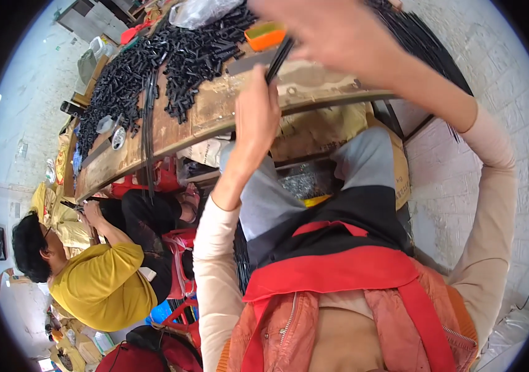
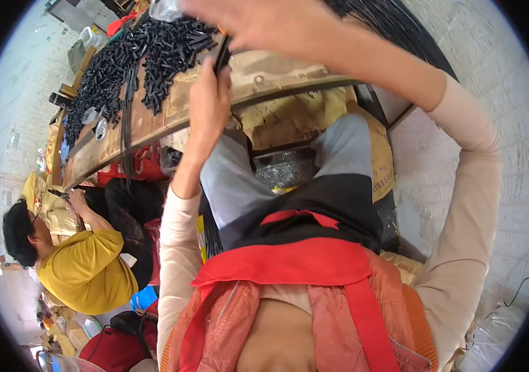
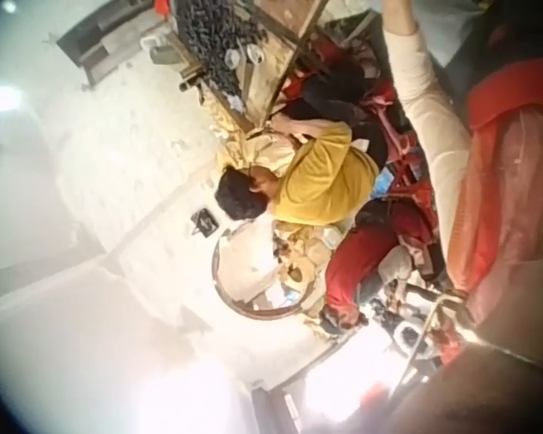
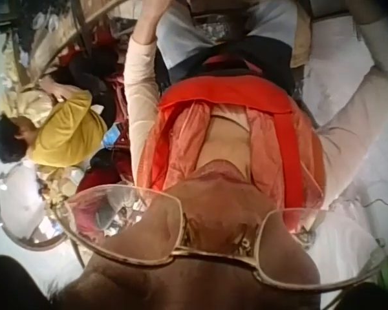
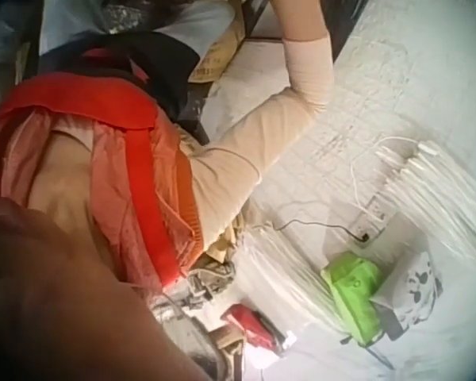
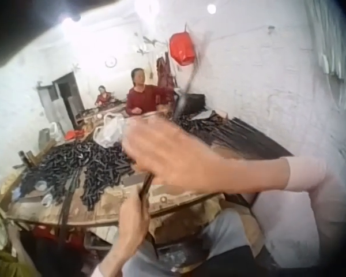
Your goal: Bundling multiple sets of black wires together and trimming the ends using wire cutters at a manufacturing assembly station.
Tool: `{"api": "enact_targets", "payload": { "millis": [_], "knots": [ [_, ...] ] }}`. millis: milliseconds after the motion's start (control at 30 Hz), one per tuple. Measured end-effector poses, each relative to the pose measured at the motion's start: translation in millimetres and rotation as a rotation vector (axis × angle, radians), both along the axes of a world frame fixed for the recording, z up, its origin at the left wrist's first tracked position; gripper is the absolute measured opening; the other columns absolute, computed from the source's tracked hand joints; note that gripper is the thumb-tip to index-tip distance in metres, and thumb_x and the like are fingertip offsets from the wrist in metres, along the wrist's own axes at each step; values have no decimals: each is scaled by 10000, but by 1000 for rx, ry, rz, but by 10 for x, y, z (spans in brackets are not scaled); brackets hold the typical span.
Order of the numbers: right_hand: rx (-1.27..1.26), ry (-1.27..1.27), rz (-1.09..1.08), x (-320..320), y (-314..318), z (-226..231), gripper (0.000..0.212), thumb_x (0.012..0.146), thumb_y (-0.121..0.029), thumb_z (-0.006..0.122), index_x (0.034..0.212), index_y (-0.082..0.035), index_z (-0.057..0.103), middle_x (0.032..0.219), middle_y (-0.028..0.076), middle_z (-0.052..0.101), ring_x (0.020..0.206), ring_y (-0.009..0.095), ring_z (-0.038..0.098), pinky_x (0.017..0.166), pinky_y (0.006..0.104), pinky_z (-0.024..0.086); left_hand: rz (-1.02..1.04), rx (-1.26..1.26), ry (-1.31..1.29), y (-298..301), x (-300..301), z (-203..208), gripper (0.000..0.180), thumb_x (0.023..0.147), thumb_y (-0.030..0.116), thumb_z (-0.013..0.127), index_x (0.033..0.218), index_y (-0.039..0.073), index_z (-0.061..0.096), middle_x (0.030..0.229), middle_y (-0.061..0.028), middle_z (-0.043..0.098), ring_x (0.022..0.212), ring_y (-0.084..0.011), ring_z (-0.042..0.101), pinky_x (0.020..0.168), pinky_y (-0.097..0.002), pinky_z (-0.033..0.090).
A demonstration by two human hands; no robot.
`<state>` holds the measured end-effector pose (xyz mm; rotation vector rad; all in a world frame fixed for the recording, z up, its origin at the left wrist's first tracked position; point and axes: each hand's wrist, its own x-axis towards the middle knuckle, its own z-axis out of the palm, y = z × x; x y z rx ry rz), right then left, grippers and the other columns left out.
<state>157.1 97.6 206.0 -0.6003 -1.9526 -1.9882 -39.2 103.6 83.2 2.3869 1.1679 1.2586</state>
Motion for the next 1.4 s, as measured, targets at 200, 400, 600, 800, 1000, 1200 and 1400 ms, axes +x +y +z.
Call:
{"api": "enact_targets", "payload": {
  "millis": [200,400,600,800,1000,1200,1400],
  "knots": [
    [-1171,995,549,-43,258,-552,324,914,-253,571,838,57,520,706,197,619,697,350,623,606,418,460,-4,774,-153,-196,287,456,398,827,2,538,1224,12,519,1186,-209,536,1153,-379,493,1027,-519,357],
    [-1691,1968,1173,-331,-176,-1080,502,981,-514,492,701,-99,456,500,-32,316,376,66,283,377,243,237,-636,-509,-167,-84,248,-721,548,804,132,764,1255,-21,493,1069,-170,633,955,-294,624,860,-387,499],
    [-1637,2108,1000,-649,-452,-2173,498,1003,-481,449,715,-76,484,534,-45,370,437,39,323,411,220,236,-675,-979,84,-185,-45,-1713,383,948,187,636,1246,-26,524,1094,-56,647,997,-125,564,863,-295,484],
    [-1835,2376,951,-778,-836,-2895,454,1020,-436,452,749,-73,477,560,-36,399,449,44,359,419,210,269,-803,-1053,17,-772,-224,-2199,268,914,211,678,1008,-35,627,835,-45,666,786,-125,573,714,-336,492],
    [-2038,2214,830,-698,-884,-2752,294,1006,-292,507,879,-28,529,690,25,536,604,98,528,574,246,434,-659,-1139,318,-798,-375,-1954,352,867,161,700,1153,-17,598,884,-113,683,827,-188,636,750,-336,504],
    [-1851,2242,872,-655,-512,-2413,310,941,-193,598,1167,1,516,929,59,607,800,111,592,730,254,473,-494,-923,277,45,-637,-1163,203,897,153,609,1016,11,690,767,-119,691,746,-227,691,693,-354,531],
    [-1856,2331,922,-790,-314,-2518,82,958,-102,557,939,-64,486,672,-41,428,541,33,412,500,196,336,211,-56,419,1605,-750,-683,170,880,66,559,994,112,677,843,-88,678,711,-257,652,621,-333,518]
  ]
}}
